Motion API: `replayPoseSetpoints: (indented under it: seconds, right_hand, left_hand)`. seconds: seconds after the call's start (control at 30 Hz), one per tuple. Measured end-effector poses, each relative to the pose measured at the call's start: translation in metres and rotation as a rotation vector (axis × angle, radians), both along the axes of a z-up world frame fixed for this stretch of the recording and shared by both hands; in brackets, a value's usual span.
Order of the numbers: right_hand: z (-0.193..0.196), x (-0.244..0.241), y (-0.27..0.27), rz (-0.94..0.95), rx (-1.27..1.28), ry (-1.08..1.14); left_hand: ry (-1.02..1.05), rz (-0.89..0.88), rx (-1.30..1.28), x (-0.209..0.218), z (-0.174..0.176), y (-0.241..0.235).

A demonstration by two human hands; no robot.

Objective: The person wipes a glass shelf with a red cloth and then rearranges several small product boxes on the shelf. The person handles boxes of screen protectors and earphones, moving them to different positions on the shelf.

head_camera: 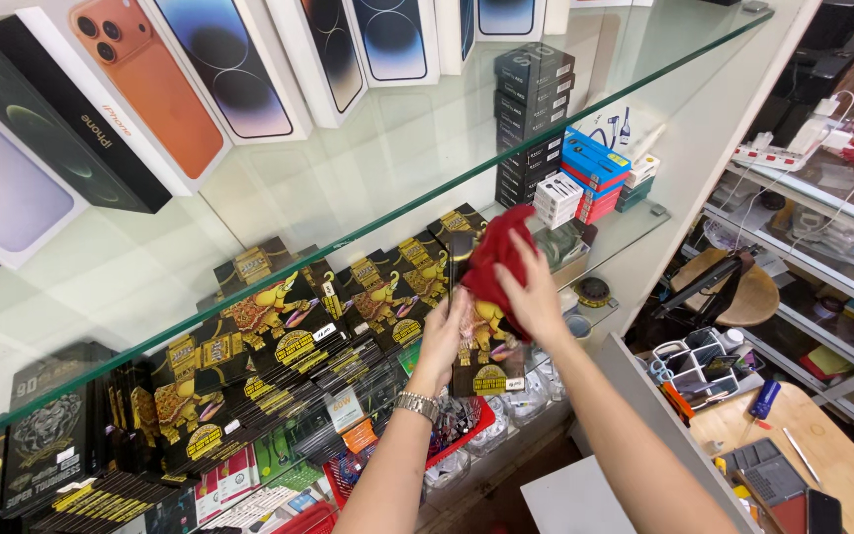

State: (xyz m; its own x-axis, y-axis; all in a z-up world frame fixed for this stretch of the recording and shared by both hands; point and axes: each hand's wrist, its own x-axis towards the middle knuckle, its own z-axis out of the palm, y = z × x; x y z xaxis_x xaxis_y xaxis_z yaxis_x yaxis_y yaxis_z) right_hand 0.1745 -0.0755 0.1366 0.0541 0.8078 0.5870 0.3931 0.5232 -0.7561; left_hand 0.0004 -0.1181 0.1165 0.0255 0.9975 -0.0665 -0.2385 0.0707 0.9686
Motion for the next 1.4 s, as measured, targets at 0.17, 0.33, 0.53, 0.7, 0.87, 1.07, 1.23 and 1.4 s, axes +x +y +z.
replayPoseSetpoints:
  seconds: [0.17, 0.33, 0.53, 0.7, 0.87, 1.07, 1.23, 1.4]
  right_hand:
    - [-0.01, -0.004, -0.058, 0.046, -0.067, -0.204]
    - [0.012, 0.015, -0.082, -0.159, -0.273, 0.089]
    - [0.011, -0.026, -0.097, -0.147, 0.198, -0.194]
    - [-0.003, 0.0, -0.072, -0.167, 0.283, -0.227]
    - [-0.004, 0.042, -0.044, -0.22, 0.192, -0.215]
    - [0.038, 0.066, -0.036, -0.188, -0.191, 0.239]
    - [0.044, 0.002, -0.068, 0.212, -0.046, -0.629]
    - [0.025, -0.012, -0.055, 0.021, -0.264, -0.753]
  left_hand:
    - [-0.1, 0.279, -0.106, -0.018, 0.005, 0.02]
    - [-0.543, 0.35, -0.302, -0.026, -0.006, 0.029]
    - [-0.521, 0.173, -0.195, 0.006, -0.063, 0.058]
    - [-0.771, 0.136, -0.463, 0.022, -0.094, 0.083]
    - [-0.817, 0.1, -0.446, 0.012, -0.084, 0.077]
    - [-0.568, 0.044, -0.382, -0.002, -0.051, 0.053]
    - [-0.589, 0.047, -0.209, 0.019, -0.025, 0.035]
    - [-0.133, 0.061, -0.195, 0.017, 0.002, 0.013]
